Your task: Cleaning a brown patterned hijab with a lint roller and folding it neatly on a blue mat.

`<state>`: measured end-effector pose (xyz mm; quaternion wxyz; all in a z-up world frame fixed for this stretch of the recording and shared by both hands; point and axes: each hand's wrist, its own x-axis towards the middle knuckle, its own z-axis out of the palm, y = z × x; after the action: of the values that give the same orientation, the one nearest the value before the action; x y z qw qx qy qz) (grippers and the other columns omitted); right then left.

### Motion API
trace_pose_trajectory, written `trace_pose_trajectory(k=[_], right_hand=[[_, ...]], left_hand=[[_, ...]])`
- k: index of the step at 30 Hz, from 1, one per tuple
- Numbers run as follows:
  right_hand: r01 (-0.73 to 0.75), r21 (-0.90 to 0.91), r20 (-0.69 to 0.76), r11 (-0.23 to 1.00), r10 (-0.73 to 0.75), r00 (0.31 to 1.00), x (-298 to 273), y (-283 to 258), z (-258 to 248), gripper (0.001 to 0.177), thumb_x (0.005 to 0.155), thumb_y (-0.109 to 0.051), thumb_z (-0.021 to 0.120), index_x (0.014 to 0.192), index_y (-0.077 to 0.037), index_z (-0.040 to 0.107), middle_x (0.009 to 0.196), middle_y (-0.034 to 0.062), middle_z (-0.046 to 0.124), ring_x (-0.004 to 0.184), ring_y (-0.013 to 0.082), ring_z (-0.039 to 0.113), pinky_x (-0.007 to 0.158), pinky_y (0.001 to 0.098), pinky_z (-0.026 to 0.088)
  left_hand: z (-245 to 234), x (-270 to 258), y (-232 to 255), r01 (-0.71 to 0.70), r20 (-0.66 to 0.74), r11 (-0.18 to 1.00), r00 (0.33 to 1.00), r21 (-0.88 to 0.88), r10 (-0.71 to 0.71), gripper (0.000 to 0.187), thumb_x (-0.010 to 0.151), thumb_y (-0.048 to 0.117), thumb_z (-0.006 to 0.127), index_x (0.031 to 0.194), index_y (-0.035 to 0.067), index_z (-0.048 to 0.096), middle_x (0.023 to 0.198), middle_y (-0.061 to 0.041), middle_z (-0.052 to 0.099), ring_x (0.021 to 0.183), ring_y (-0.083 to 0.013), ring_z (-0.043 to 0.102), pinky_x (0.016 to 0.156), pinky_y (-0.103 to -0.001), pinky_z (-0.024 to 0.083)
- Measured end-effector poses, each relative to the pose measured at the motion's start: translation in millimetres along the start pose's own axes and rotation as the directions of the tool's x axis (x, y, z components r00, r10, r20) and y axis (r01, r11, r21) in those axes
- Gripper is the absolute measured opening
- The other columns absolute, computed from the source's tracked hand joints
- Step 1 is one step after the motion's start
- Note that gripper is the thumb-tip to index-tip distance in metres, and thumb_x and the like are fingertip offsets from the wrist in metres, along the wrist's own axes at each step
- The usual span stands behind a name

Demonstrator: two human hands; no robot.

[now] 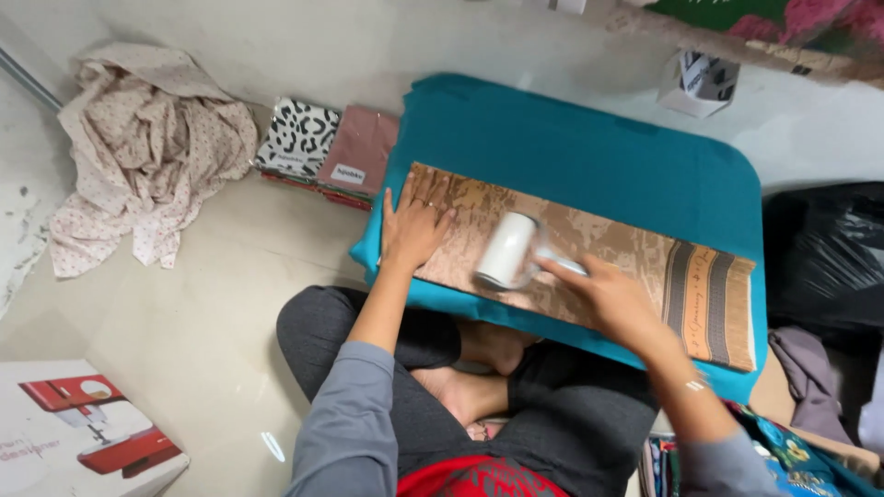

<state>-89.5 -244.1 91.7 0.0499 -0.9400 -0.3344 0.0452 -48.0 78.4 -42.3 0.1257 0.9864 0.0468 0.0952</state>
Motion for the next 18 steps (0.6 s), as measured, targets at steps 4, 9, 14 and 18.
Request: trace_pose_trajectory(k=[4,9,14,18], right_hand=[[-0.164,-0.06,0.058,0.985,0.167,0.984,-63.5,36.1,-7.6,0.061,0.093,-0.024,0.059,0.149,-0.048,0.05,0.088,0.0018,0.054,0.064,0.0221,0.057,0.06,0.0404,0.049],[-0.373,-0.085,0.074,0.924,0.379,0.922,-120.1,48.7,-16.4,0.061,0.09,-0.018,0.061,0.147,-0.041,0.053,0.089,0.0052,0.061,0.058,0.0318,0.062,0.061,0.0465,0.049],[-0.46,-0.23,0.007,0.858,0.474,0.88,-106.6,49.5,-3.9,0.058,0.097,-0.032,0.055,0.152,-0.048,0.046,0.093,0.0043,0.06,0.061,0.0271,0.065,0.057,0.0415,0.051],[-0.436,-0.209,-0.027,0.875,0.44,0.897,-55.2,64.9,26.4,0.048,0.105,-0.046,0.044,0.15,-0.06,0.038,0.107,0.0042,0.068,0.087,0.0315,0.076,0.069,0.0448,0.062]], left_hand=[[-3.6,-0.4,0.7,-0.002,0.012,1.0,1.0,-0.014,0.002,0.066,0.1,0.051,0.043,0.16,0.024,0.035,0.169,0.001,0.025,0.156,-0.0284,0.018,0.118,-0.065,0.017],[-1.0,2.2,1.5,0.007,0.041,1.0,0.999,-0.025,-0.006,0.072,0.097,0.056,0.045,0.161,0.025,0.033,0.17,0.002,0.022,0.156,-0.0289,0.014,0.119,-0.065,0.011],[-8.7,2.3,2.4,0.014,0.113,1.0,0.994,-0.002,-0.014,0.076,0.095,0.065,0.04,0.162,0.033,0.026,0.171,-0.001,0.018,0.156,-0.033,0.01,0.118,-0.067,0.011],[6.3,-0.9,-7.0,-0.049,0.046,0.998,0.998,0.029,0.048,0.069,0.099,0.07,0.036,0.16,0.039,0.033,0.172,0.0,0.023,0.157,-0.0331,0.018,0.119,-0.069,0.016]])
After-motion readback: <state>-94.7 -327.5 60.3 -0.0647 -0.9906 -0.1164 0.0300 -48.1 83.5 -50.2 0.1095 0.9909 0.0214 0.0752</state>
